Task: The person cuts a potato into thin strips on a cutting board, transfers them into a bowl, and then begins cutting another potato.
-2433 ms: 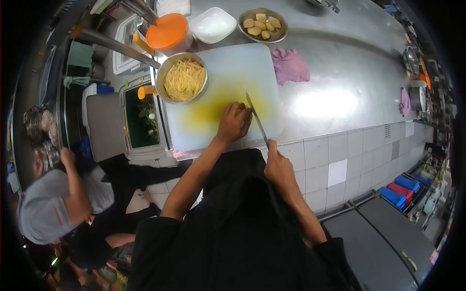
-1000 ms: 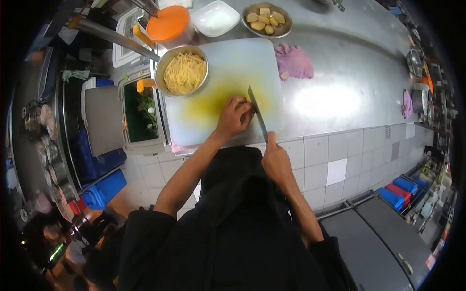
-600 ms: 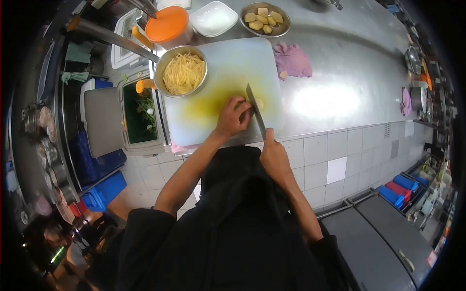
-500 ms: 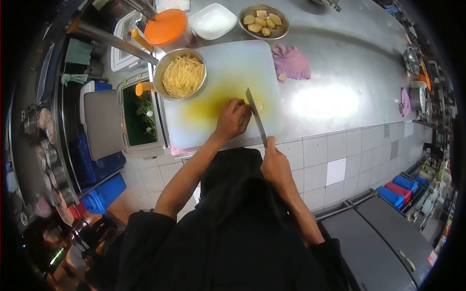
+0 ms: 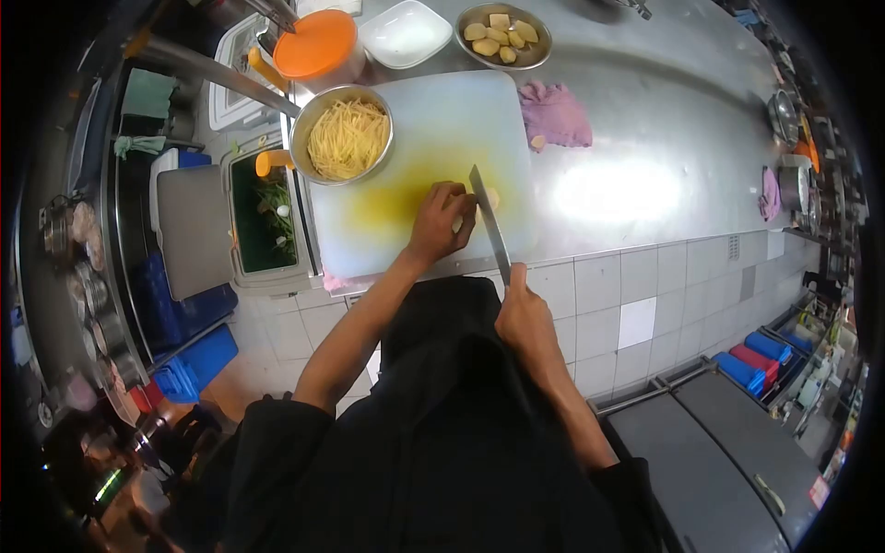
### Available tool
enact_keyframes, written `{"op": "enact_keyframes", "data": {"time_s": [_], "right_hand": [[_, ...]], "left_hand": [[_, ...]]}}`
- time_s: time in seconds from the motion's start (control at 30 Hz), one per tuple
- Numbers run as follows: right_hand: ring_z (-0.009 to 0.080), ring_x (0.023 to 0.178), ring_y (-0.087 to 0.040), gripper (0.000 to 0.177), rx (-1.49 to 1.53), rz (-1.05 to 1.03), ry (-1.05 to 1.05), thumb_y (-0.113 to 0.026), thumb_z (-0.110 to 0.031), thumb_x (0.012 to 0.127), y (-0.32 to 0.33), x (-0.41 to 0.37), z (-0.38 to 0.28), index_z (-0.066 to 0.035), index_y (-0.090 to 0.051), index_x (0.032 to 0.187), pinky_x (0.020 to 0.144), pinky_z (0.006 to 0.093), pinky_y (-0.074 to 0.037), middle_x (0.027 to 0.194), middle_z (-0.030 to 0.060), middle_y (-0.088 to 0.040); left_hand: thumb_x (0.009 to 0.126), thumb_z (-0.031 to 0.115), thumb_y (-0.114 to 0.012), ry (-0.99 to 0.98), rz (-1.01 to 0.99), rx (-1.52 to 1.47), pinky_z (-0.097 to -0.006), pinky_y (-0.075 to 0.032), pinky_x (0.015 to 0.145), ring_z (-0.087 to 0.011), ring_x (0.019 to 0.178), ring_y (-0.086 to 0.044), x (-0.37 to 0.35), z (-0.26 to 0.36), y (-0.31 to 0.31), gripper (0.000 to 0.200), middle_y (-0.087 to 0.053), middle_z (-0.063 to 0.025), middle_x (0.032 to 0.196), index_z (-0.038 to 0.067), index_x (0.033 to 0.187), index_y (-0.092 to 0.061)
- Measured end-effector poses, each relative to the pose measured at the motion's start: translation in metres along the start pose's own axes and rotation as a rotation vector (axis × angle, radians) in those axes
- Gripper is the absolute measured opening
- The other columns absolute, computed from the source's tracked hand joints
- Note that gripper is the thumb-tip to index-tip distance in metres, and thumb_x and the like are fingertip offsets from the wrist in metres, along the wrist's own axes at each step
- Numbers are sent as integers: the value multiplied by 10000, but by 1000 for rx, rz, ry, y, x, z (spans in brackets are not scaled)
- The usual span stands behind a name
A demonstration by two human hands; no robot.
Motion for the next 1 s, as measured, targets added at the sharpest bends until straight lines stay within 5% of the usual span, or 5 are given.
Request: {"op": "enact_keyframes", "data": {"time_s": [1.0], "right_hand": [[575,792,-593,300,43,14,32,-463,68,849,-25,29,12,14,-357,1125,716,642,-465,886,375,-610]], "left_hand": [[783,-52,-683,-46,-18,11,-411,-511,808,-348,943,-586,0,1,7,240,-570,-155,1040,23,1007,-637]]}}
Point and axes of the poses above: each hand's wrist, its own x-axis towards the middle knuckle, its own y-axis out of the back of the hand, z = x × y, the point moved 1 cm from there along x, towards the middle knuckle
